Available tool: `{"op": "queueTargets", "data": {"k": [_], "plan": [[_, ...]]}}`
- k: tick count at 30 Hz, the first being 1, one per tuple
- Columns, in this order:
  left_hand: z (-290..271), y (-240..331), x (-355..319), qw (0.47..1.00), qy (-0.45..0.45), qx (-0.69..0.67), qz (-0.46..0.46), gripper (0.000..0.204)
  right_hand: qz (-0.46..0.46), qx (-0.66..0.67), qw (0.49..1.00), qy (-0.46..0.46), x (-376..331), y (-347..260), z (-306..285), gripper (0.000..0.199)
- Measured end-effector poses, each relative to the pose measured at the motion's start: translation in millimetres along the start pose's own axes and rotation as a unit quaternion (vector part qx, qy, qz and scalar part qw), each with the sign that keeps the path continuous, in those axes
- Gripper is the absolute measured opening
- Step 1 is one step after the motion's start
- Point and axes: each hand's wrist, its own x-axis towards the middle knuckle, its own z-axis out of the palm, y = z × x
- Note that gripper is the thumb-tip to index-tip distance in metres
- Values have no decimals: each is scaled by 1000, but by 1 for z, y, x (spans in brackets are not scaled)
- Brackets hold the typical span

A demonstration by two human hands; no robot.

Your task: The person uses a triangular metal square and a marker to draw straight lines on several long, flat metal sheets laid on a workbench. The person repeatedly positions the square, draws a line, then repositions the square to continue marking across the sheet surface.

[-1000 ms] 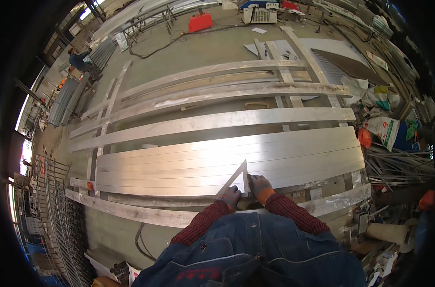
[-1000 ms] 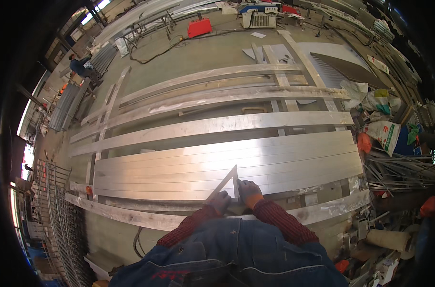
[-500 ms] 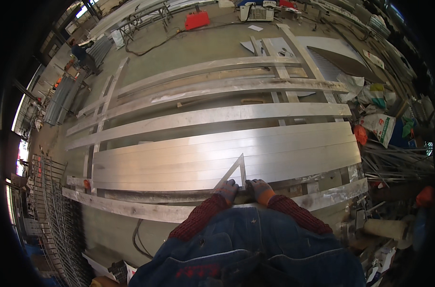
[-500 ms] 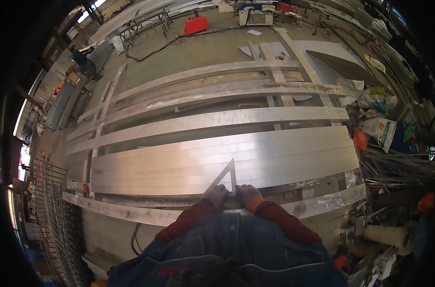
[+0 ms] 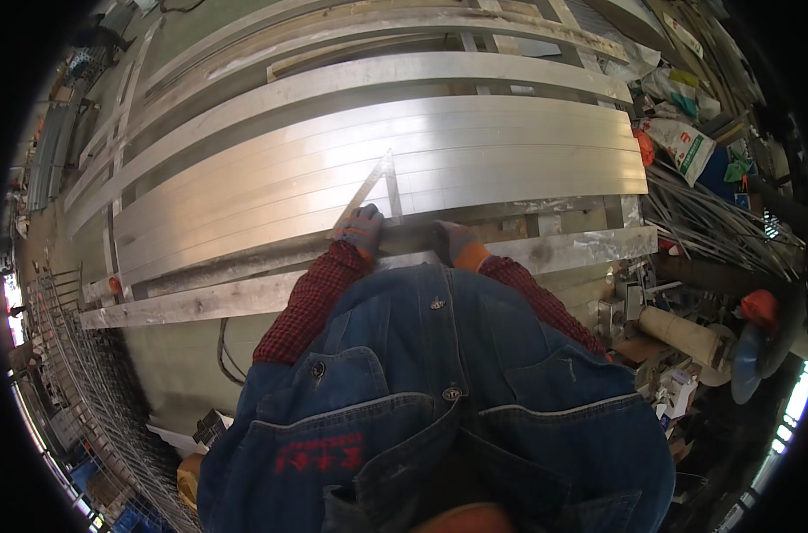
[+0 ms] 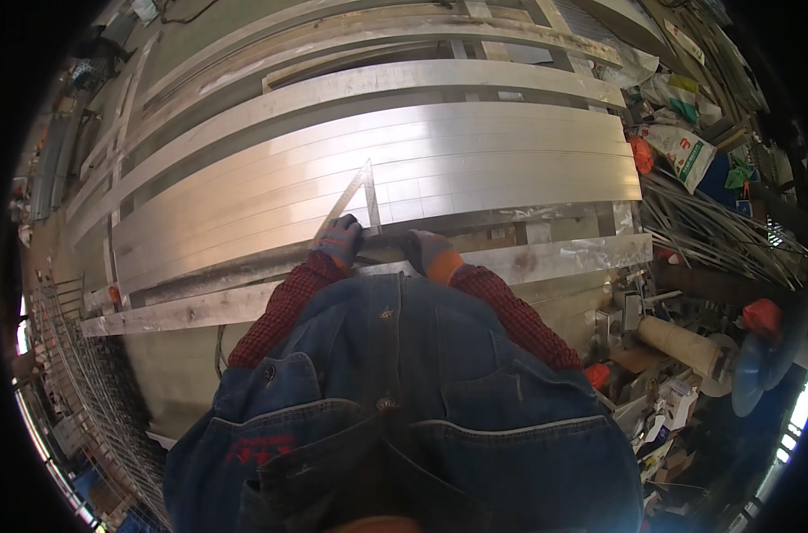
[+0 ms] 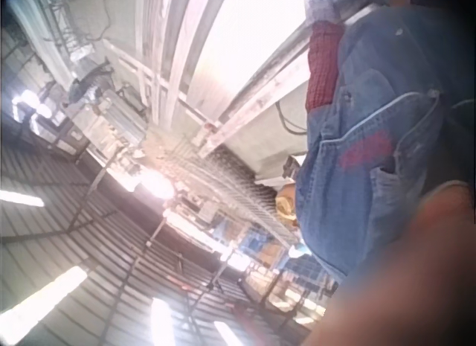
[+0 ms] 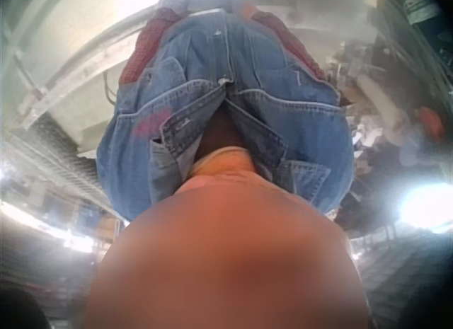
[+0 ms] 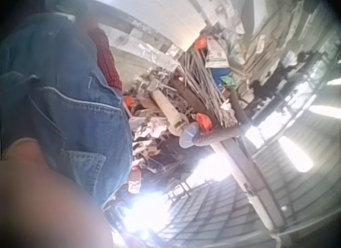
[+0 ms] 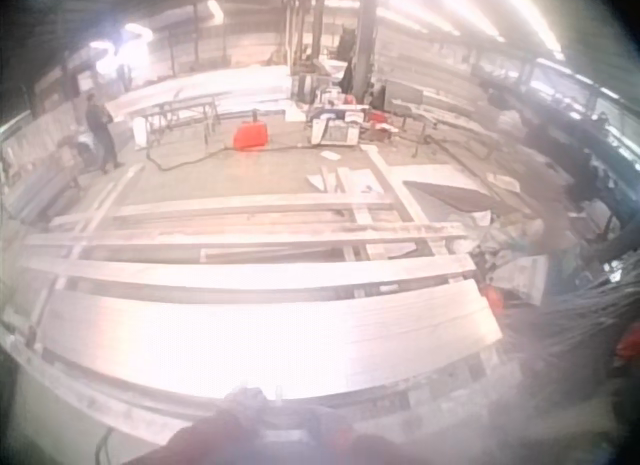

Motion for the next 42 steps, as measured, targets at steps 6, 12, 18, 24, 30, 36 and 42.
{"op": "queueTargets", "data": {"k": [6, 12, 18, 24, 30, 36, 42], "plan": [[-22, -13, -21, 996, -50, -23, -65, 21, 19, 43, 999, -16, 2, -4, 3, 31], [-26, -11, -22, 996, -48, -17, -79, 19, 83, 34, 996, -20, 5, -18, -3, 32], [-32, -8, -20, 994, -67, -17, -86, 19, 108, 15, 994, -18, 4, -26, -5, 32], [-35, -7, -20, 993, -73, -14, -91, 20, 63, -16, 998, -21, 7, -23, -5, 27], [-25, -14, -22, 997, -32, -11, -72, 20, 46, -12, 999, -17, 6, -21, -5, 27], [-20, -17, -22, 997, -31, -16, -71, 20, 29, -25, 999, -9, 8, -21, -4, 30], [-21, -18, -22, 997, -35, -27, -68, 22, -43, -78, 996, 15, 8, -41, -9, 36]]}}
